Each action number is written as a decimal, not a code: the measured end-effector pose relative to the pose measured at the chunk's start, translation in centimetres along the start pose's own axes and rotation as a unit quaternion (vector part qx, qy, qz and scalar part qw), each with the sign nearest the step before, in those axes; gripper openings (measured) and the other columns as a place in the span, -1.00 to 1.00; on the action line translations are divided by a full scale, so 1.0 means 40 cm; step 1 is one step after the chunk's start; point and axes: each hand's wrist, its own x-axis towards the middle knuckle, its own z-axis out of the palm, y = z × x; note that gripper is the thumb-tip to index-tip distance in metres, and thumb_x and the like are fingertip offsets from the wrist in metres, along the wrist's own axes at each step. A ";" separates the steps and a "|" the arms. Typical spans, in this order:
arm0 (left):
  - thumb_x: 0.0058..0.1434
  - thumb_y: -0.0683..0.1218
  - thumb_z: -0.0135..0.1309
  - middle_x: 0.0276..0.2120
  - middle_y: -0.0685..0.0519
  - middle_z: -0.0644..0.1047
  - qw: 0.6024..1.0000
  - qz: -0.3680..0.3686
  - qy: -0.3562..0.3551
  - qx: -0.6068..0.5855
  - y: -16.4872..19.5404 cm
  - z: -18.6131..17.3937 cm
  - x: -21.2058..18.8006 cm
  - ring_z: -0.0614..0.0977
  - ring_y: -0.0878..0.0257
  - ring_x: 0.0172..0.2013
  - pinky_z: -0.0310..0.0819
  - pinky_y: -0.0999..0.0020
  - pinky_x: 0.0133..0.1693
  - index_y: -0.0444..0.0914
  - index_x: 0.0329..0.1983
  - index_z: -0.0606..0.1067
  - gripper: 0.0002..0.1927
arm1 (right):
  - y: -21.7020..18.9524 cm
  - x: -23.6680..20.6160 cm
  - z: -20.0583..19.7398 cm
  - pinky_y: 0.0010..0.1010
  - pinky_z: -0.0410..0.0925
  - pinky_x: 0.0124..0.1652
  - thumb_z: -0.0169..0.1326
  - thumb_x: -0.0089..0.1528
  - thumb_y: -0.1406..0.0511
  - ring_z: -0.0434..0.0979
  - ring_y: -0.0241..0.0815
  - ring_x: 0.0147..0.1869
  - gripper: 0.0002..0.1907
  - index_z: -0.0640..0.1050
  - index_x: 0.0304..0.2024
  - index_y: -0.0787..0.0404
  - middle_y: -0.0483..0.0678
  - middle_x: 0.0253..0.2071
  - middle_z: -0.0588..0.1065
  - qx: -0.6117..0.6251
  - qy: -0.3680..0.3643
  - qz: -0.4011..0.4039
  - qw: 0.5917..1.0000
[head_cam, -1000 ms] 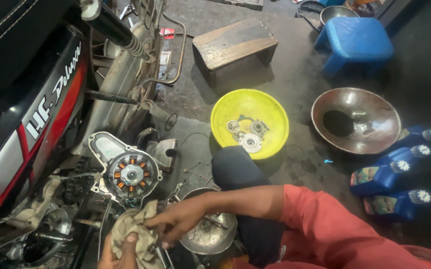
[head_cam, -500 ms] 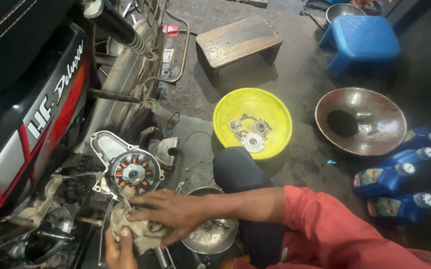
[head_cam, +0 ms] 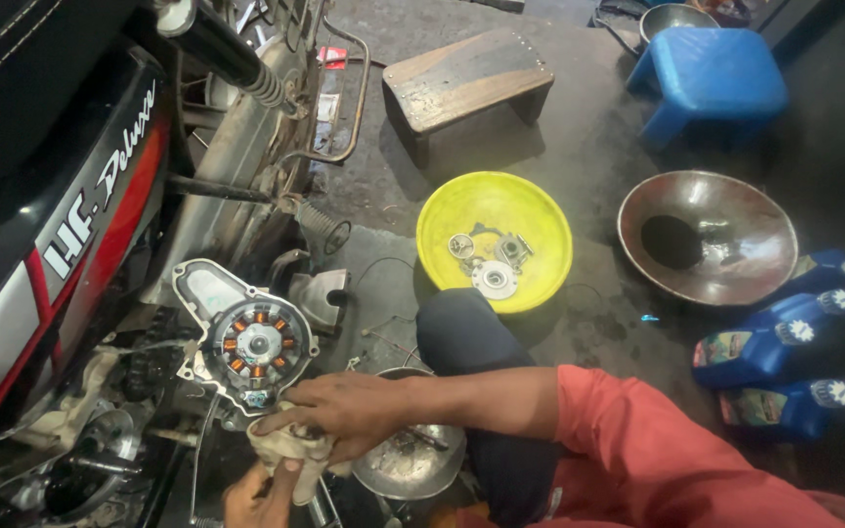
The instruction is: The person is repairing a motorcycle engine, specifically working on the stator assembly. They use a cloth to wipe grease from the engine casing and surrounding components, then place the cloth into a metal bowl.
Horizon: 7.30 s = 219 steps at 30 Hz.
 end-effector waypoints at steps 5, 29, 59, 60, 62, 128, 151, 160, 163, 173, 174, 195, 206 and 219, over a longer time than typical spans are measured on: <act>0.13 -0.10 0.26 -0.32 -0.14 0.76 0.998 0.012 0.028 0.046 0.014 -0.005 -0.007 0.76 0.24 -0.22 0.60 0.33 -0.11 -0.38 -0.09 0.68 -0.67 | -0.011 0.004 -0.005 -0.20 0.44 0.07 0.27 0.16 0.21 0.53 0.04 0.16 -0.17 0.27 0.46 -0.14 0.05 0.12 0.42 0.013 0.047 -0.042 0.998; 0.00 0.31 0.24 0.31 -0.35 0.31 0.923 0.340 0.127 0.128 0.310 0.063 -0.039 0.41 -0.14 0.27 0.29 -0.03 0.25 -0.40 0.44 0.19 0.09 | 0.082 0.003 0.053 -0.25 0.38 0.17 -0.34 0.49 -0.04 0.52 -0.08 0.14 -0.40 0.41 0.26 0.26 0.01 0.09 0.51 0.273 0.076 0.231 0.931; 0.23 0.21 0.04 0.18 -0.39 0.41 0.830 0.177 0.111 -0.517 0.144 0.102 -0.031 0.56 -0.19 0.12 0.48 -0.08 0.09 -0.38 0.30 0.27 -0.26 | 0.003 0.006 0.029 -0.41 0.39 -0.35 0.09 0.36 0.33 0.52 -0.22 -0.35 -0.27 0.11 0.48 0.43 0.01 -0.33 0.53 0.577 -0.328 0.144 0.734; 0.24 0.20 0.04 0.18 -0.39 0.41 0.823 0.182 0.101 -0.529 0.144 0.104 -0.035 0.57 -0.19 0.12 0.49 -0.08 0.09 -0.38 0.29 0.27 -0.27 | 0.006 0.005 0.034 -0.44 0.40 -0.36 0.09 0.35 0.34 0.53 -0.24 -0.35 -0.27 0.10 0.47 0.42 -0.01 -0.34 0.53 0.565 -0.325 0.152 0.743; 0.26 0.20 0.02 0.17 -0.39 0.42 0.809 0.191 0.079 -0.551 0.147 0.109 -0.038 0.58 -0.19 0.11 0.50 -0.08 0.08 -0.38 0.28 0.27 -0.29 | 0.017 -0.001 0.039 -0.43 0.40 -0.34 0.10 0.34 0.34 0.52 -0.26 -0.33 -0.22 0.07 0.51 0.40 -0.03 -0.35 0.51 0.570 -0.316 0.154 0.743; 0.09 0.00 0.14 0.28 0.02 0.45 0.963 0.252 0.006 0.097 0.061 0.106 0.023 0.54 0.17 0.20 0.35 0.20 0.19 -0.19 0.41 0.26 -0.23 | 0.135 -0.045 0.182 -0.32 0.43 -0.16 0.05 0.54 0.12 0.54 -0.18 -0.17 -0.57 0.53 -0.09 0.44 0.04 -0.24 0.55 0.492 -0.244 0.182 0.816; 0.06 -0.03 0.20 0.21 -0.03 0.49 0.886 -0.007 0.434 -0.161 0.038 -0.056 0.122 0.58 0.14 0.14 0.41 0.20 0.14 -0.22 0.36 0.30 -0.24 | 0.072 0.014 0.006 -0.31 0.38 0.25 0.19 0.23 0.26 0.54 -0.15 0.26 -0.44 0.47 0.27 0.26 0.05 0.17 0.55 0.314 0.069 0.099 0.942; 0.04 -0.04 0.22 0.18 -0.05 0.50 0.883 -0.001 0.441 -0.164 0.045 -0.066 0.122 0.60 0.13 0.12 0.43 0.20 0.13 -0.24 0.35 0.31 -0.24 | 0.089 0.001 0.023 -0.51 0.37 -0.15 0.14 0.42 0.07 0.52 -0.31 -0.17 -0.53 0.65 -0.08 0.42 -0.05 -0.22 0.58 0.535 0.113 0.247 0.800; 0.04 -0.04 0.23 0.17 -0.06 0.51 0.885 0.010 0.436 -0.163 0.047 -0.063 0.117 0.60 0.13 0.11 0.44 0.21 0.12 -0.24 0.34 0.32 -0.24 | 0.085 0.004 0.016 -0.50 0.40 -0.01 0.17 0.35 0.11 0.55 -0.28 -0.04 -0.52 0.58 0.06 0.43 0.00 -0.06 0.57 0.624 0.090 0.227 0.742; 0.02 -0.05 0.25 0.13 -0.08 0.52 0.938 0.076 0.315 -0.126 0.075 0.086 0.055 0.62 0.11 0.08 0.46 0.21 0.10 -0.25 0.32 0.34 -0.25 | 0.031 0.020 -0.024 -0.35 0.38 0.18 0.26 0.15 0.34 0.46 -0.15 0.23 -0.31 0.33 0.30 0.31 -0.05 0.14 0.42 0.608 0.027 0.164 0.776; 0.02 -0.05 0.25 0.13 -0.08 0.52 0.941 0.076 0.305 -0.125 0.078 0.102 0.051 0.62 0.11 0.08 0.46 0.21 0.10 -0.26 0.32 0.34 -0.25 | 0.030 0.018 -0.025 -0.36 0.37 0.18 0.25 0.14 0.34 0.45 -0.19 0.24 -0.33 0.36 0.29 0.29 -0.09 0.14 0.41 0.597 0.016 0.157 0.786; -0.01 -0.07 0.31 0.06 -0.12 0.56 0.937 0.053 0.323 -0.122 0.064 0.087 0.056 0.65 0.09 0.03 0.51 0.21 0.06 -0.28 0.28 0.37 -0.26 | 0.092 -0.010 0.026 -0.34 0.46 0.06 0.29 0.25 0.19 0.60 -0.06 0.01 -0.38 0.49 0.20 0.54 0.17 0.01 0.57 0.682 0.000 0.170 0.711; -0.03 -0.08 0.33 0.02 -0.14 0.58 0.937 0.053 0.322 -0.125 0.061 0.090 0.052 0.67 0.08 0.00 0.54 0.21 0.04 -0.30 0.25 0.39 -0.26 | 0.050 0.006 -0.005 -0.29 0.41 0.17 0.29 0.19 0.16 0.52 -0.05 0.16 -0.28 0.40 0.29 0.42 0.15 0.12 0.46 0.667 0.006 0.178 0.724; -0.05 -0.10 0.37 -0.02 -0.17 0.60 0.940 0.057 0.312 -0.127 0.061 0.112 0.047 0.69 0.06 -0.03 0.57 0.21 0.01 -0.32 0.23 0.41 -0.27 | 0.018 0.008 -0.045 -0.20 0.27 0.42 0.27 0.15 0.13 0.41 0.03 0.44 -0.27 0.48 0.37 0.13 0.04 0.46 0.37 0.571 -0.041 0.106 0.813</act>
